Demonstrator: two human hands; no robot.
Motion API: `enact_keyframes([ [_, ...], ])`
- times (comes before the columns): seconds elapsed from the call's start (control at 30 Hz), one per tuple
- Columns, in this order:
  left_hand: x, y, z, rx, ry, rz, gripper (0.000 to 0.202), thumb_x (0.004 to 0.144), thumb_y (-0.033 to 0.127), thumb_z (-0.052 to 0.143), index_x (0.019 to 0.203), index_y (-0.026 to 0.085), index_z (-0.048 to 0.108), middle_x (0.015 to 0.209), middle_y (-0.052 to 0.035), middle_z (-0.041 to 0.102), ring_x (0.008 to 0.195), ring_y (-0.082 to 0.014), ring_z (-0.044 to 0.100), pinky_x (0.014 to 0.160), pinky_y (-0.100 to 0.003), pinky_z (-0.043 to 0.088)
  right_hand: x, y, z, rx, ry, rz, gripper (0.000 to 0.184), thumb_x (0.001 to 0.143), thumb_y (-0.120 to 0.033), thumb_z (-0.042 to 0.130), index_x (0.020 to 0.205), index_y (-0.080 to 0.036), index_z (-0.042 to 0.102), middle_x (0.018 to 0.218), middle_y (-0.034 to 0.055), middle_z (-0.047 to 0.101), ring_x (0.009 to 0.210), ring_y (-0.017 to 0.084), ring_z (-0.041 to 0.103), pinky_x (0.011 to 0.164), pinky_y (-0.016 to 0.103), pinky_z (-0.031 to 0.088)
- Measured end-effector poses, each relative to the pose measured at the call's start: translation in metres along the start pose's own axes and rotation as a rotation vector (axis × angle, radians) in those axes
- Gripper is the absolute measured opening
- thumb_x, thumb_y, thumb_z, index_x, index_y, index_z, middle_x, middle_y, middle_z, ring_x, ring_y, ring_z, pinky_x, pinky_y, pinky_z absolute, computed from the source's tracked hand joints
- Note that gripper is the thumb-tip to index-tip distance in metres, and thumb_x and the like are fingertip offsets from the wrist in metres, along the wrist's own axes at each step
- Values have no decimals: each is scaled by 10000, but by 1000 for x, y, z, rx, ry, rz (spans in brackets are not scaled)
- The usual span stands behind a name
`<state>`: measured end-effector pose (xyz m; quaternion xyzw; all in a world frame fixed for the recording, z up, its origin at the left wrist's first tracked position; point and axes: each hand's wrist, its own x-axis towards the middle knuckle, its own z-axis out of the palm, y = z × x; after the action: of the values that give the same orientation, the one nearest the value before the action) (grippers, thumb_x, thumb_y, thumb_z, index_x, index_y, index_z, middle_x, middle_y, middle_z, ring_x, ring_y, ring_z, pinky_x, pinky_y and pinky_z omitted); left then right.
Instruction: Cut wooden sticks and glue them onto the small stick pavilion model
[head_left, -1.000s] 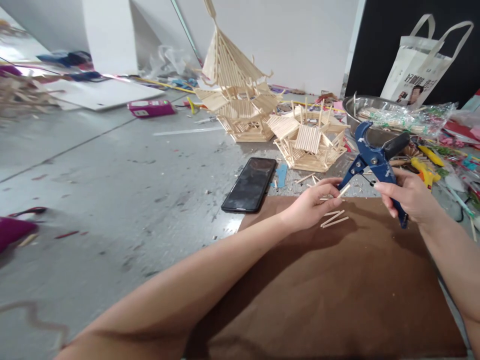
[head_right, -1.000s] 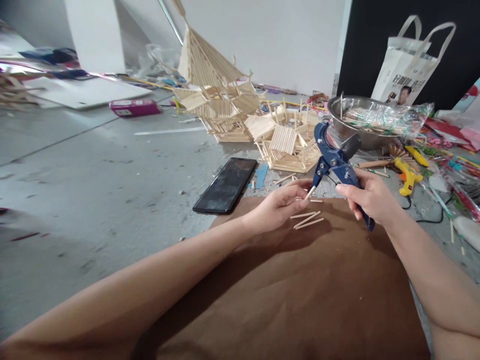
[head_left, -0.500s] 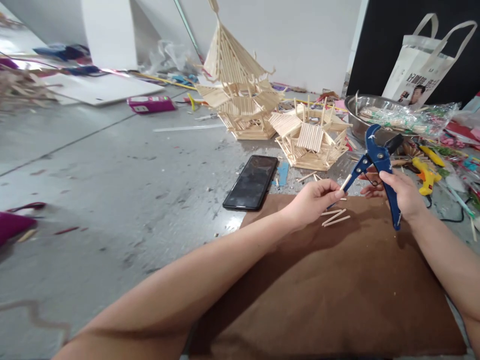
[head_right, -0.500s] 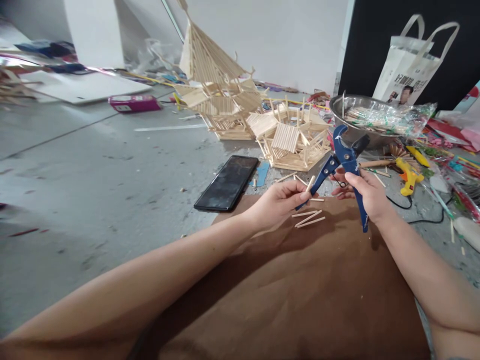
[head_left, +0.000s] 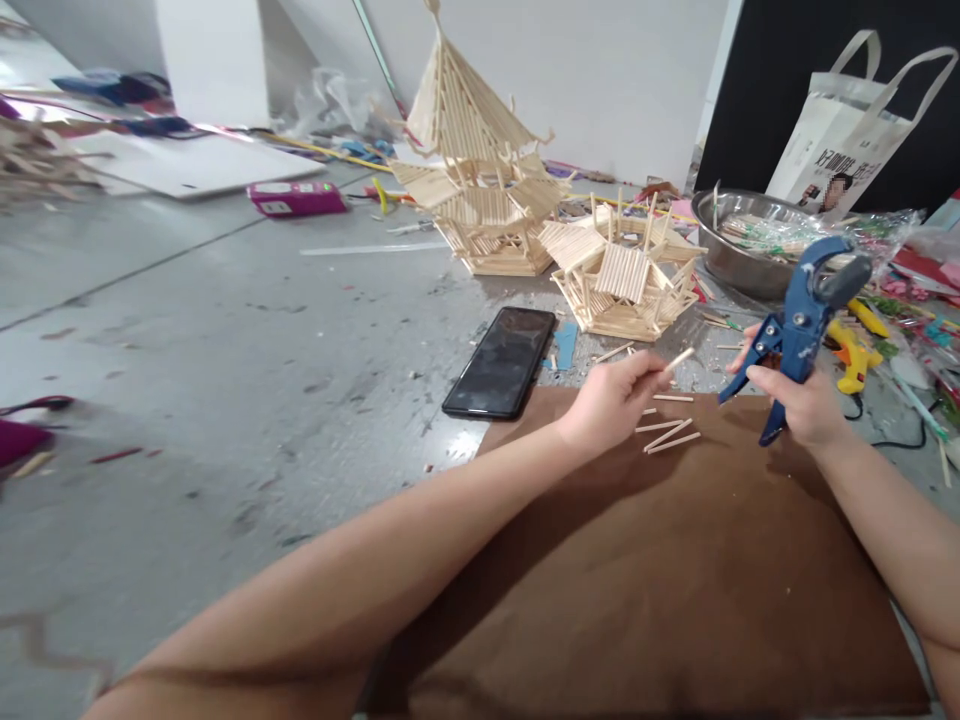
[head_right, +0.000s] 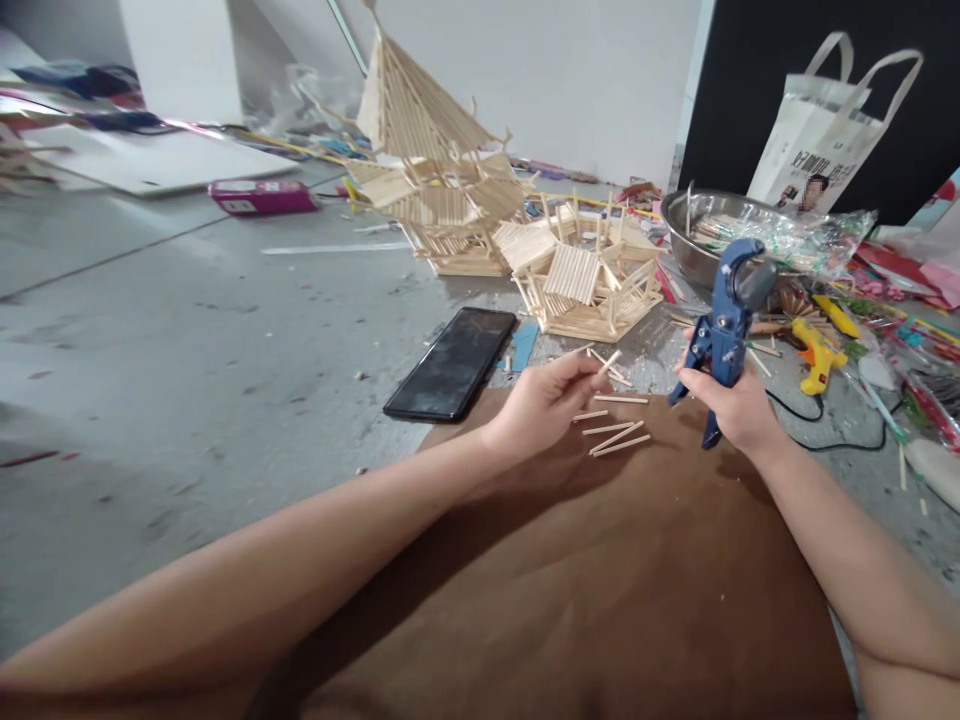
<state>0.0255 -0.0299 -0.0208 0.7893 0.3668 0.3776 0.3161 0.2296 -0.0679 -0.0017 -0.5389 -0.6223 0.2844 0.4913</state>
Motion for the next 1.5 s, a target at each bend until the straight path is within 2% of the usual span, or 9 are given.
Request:
enact_keyframes([
  [0.1, 4, -11, -5, 59, 37, -26, 217, 825, 300, 412, 763, 149, 557, 621, 0, 588, 540, -70, 493, 535, -183, 389, 5, 12, -6, -525, 121, -167, 231, 695, -287, 523, 908, -197, 537, 931, 92, 576, 943, 250, 537, 848, 415, 406],
  [0.17, 5, -14, -6, 88, 32, -3, 208, 823, 291, 415, 778, 150, 560, 624, -1, 589, 538, -69, 493, 538, -180, 389, 7, 19, -5, -725, 89, -253, 324, 687, -243, 494, 1004, -174, 506, 1016, 132, 554, 1013, 266, 505, 882, 419, 386],
  [0.23, 5, -16, -6, 115, 15, 26, 206, 824, 284, 413, 790, 149, 565, 628, -6, 593, 545, -73, 498, 549, -185, 392, 6, 24, -1, -808, 26, -289, 422, 678, -215, 474, 1096, -159, 452, 1055, 147, 541, 1018, 270, 502, 882, 420, 388],
  [0.4, 4, -17, -4, 132, -22, 56, 206, 826, 277, 410, 802, 152, 572, 639, -13, 600, 576, -85, 520, 585, -200, 407, 1, 26, 7, -849, -112, -313, 464, 681, -209, 478, 1137, -193, 395, 1083, 135, 523, 1016, 277, 497, 875, 430, 387],
  [0.5, 4, -17, -4, 146, -30, 73, 207, 826, 269, 408, 803, 152, 577, 659, -21, 607, 595, -91, 529, 601, -204, 410, -1, 26, 10, -864, -145, -337, 462, 688, -210, 476, 1139, -164, 388, 1101, 155, 505, 1050, 285, 470, 887, 425, 377],
  [0.67, 3, -17, -3, 174, -38, 87, 214, 826, 265, 404, 816, 149, 584, 684, -35, 625, 609, -102, 549, 588, -205, 407, -2, 28, 11, -877, -158, -348, 461, 695, -217, 484, 1140, -146, 386, 1089, 159, 505, 1040, 287, 463, 879, 414, 379],
  [0.9, 3, -17, -3, 219, -54, 123, 216, 828, 268, 403, 764, 160, 579, 623, -8, 606, 554, -87, 532, 547, -186, 390, -4, 24, 12, -873, -166, -355, 422, 743, -297, 478, 1126, -136, 404, 1057, 164, 520, 1007, 285, 481, 844, 399, 393],
  [1.27, 2, -16, -3, 242, -43, 177, 226, 832, 263, 407, 777, 160, 601, 614, -5, 614, 580, -87, 565, 557, -169, 403, -3, 29, 11, -899, -168, -384, 424, 718, -239, 489, 1118, -121, 406, 1026, 157, 531, 971, 270, 496, 810, 384, 404],
  [1.5, 3, -16, -4, 242, -56, 155, 228, 830, 256, 407, 807, 154, 610, 637, -17, 630, 600, -95, 576, 568, -175, 411, -3, 27, 11, -938, -169, -363, 406, 713, -231, 478, 1097, -115, 418, 1007, 150, 543, 944, 266, 504, 781, 362, 407],
])
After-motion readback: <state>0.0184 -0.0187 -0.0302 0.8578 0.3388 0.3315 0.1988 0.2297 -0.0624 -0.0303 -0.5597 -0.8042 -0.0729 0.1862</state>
